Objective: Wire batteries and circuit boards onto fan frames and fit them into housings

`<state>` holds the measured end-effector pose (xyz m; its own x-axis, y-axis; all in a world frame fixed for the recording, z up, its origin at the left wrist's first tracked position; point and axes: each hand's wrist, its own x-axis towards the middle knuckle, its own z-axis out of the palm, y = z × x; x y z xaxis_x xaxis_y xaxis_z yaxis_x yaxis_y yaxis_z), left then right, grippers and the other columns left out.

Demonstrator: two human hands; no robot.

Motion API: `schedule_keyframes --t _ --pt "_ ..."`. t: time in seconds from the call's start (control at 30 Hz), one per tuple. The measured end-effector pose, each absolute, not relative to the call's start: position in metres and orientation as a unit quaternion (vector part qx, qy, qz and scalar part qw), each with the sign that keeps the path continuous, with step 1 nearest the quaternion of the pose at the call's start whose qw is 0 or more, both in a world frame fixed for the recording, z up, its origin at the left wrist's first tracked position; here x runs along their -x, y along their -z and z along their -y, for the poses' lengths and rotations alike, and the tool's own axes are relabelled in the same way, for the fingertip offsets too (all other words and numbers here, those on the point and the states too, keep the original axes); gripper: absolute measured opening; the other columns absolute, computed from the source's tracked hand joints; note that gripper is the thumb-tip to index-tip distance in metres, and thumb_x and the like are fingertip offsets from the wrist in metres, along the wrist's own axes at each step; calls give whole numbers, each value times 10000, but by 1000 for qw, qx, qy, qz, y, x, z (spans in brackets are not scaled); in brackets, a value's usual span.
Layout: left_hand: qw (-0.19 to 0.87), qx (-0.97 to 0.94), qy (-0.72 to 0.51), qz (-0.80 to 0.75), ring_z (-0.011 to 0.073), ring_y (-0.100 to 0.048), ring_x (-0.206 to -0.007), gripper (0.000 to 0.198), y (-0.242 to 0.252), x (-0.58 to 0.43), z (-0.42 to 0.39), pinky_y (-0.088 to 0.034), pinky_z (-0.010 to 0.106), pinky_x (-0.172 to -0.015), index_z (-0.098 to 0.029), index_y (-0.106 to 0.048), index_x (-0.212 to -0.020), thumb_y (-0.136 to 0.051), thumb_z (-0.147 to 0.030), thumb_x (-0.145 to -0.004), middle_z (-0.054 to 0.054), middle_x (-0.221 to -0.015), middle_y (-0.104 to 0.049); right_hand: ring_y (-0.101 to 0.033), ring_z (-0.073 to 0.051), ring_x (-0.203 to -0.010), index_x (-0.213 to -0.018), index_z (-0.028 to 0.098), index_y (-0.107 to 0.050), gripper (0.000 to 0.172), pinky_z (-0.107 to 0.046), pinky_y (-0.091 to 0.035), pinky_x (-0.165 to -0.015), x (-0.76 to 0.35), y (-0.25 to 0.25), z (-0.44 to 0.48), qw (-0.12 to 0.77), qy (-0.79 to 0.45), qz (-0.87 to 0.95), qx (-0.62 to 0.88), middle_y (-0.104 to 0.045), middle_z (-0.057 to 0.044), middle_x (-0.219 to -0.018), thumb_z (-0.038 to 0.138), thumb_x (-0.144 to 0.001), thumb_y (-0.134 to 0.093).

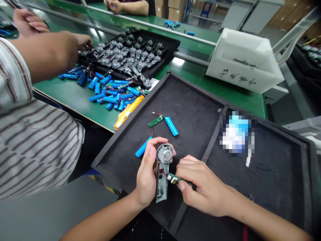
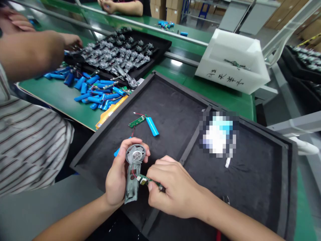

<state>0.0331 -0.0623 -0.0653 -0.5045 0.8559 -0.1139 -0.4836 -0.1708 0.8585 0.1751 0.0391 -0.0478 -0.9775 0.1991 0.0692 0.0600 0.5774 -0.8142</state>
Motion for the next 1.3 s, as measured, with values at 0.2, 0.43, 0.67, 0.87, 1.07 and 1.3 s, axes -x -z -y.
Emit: schedule_keyframes --t 0.2,0.43,0.67,0.87,1.07,1.3 --pt "457 -209 -737 -453 163 -588 -843 356 65 -33 62 -489 280 -823 -230 -589 -1201 -324 -444 -1095 52 -985 -663 -351 -140 -669 -756 224 -325 190 -342 -320 -737 -175 48 -40 73 -455 885 73 -394 45 -689 143 -850 -468" --pt "460 -204 -736 -453 166 -598 -831 355 66 -33 62 -496 281 -808 -226 -602 -1207 -361 -457 -1085 60 -988 -666 -349 -143 -672 -752 227 -319 202 -343 -329 -735 -177 49 -38 78 -444 890 70 -389 44 -688 134 -840 -475" --pt "466 -209 -734 -447 159 -595 -842 356 67 -33 63 -490 270 -812 -231 -585 -1216 -327 -445 -1095 53 -996 -665 -347 -141 -657 -751 225 -325 189 -342 -333 -737 -176 49 -38 71 -442 891 74 -393 45 -682 140 -849 -462" --pt "464 -195 -746 -436 168 -590 -832 332 68 -34 62 -488 292 -812 -224 -566 -1212 -326 -422 -1095 60 -989 -658 -506 -185 -779 -852 225 -484 186 -363 -417 -793 -180 39 -40 31 -488 867 97 -564 -5 -803 246 -1016 -400" --pt "520 -112 -778 -334 108 -522 -578 299 46 -22 59 -458 232 -531 -247 -523 -1168 -314 -436 -1070 37 -919 -625 -588 -221 -998 -980 255 -577 173 -399 -474 -982 -190 29 -54 -13 -504 851 146 -632 -22 -919 370 -1066 -482" --pt "493 -233 -743 -389 88 -554 -544 237 36 0 67 -498 197 -433 -225 -599 -1108 -530 -431 -1014 23 -929 -640 -567 -180 -882 -920 235 -588 280 -333 -448 -935 -194 33 -83 83 -534 820 190 -566 4 -864 446 -1078 -494"
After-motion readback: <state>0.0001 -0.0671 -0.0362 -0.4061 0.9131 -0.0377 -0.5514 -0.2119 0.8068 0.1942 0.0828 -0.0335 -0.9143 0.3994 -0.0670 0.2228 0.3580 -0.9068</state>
